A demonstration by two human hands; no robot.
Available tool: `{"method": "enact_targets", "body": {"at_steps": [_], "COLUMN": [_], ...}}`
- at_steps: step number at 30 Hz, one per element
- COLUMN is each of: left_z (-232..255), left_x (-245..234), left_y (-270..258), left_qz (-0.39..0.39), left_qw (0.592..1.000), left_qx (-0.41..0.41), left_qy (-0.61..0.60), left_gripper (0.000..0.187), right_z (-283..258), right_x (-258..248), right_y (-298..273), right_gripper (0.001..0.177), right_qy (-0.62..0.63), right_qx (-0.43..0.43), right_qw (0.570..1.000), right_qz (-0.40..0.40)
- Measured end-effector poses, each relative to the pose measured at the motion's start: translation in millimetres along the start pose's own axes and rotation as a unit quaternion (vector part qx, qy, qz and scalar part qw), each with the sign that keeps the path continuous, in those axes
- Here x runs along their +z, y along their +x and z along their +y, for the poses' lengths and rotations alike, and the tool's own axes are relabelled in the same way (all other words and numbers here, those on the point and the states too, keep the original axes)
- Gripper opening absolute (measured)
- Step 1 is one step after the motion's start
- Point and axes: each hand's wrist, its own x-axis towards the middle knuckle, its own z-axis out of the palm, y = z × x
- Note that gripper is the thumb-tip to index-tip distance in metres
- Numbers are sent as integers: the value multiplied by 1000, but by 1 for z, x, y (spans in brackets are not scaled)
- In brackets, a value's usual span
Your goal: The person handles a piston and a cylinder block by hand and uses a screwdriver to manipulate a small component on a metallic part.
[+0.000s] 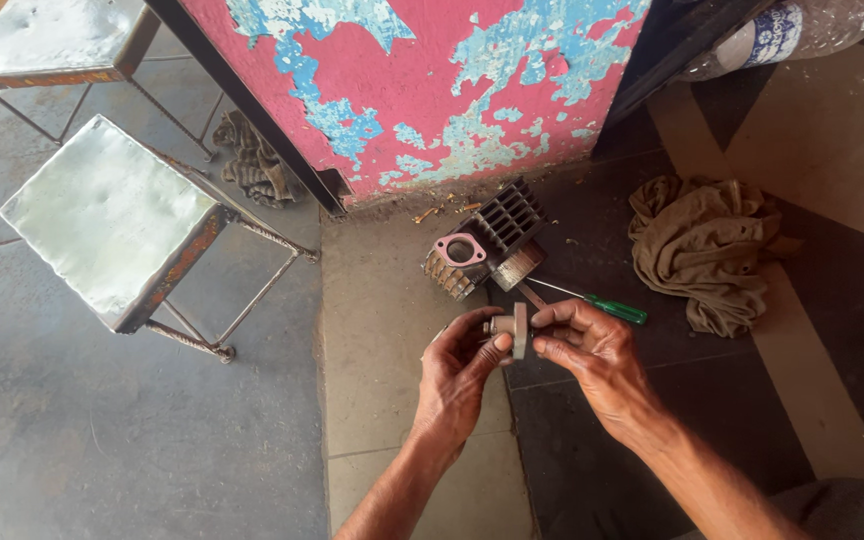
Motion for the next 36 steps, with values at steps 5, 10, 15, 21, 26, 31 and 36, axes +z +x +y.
{"method": "enact_targets", "body": {"at_steps": [5,10,15,21,26,31,36], "left_z": [0,-3,1,4,4,-3,-10], "left_x": [-2,0,-1,0,-2,-7,-9], "left_y": [-1,-2,-3,-6,-6,-6,-8], "left_qz": [6,-9,-7,-15,-6,-17,-37], "left_qw": [1000,1000,1000,1000,1000,999,999], "left_qx": [-2,15,0,15,10,26,19], "left_qy": [6,3,19,14,13,8,6], "left_gripper": [53,53,53,52,51,48,46], "right_z": [-5,3,3,-4,-2,1,-8], "right_x": [4,1,-3,2,6,3,10], "right_y": [-1,0,2,-5,-5,-7,-19], "right_gripper": [20,22,23,29,27,20,20], "right_qy": [38,44,24,-35,7,14,-70], "right_qx": [28,95,8,-61,44,27,-70], "right_qw": [999,994,999,997,999,999,994], "right_qz": [16,-3,-30,-44,-29,-42,-37]}}
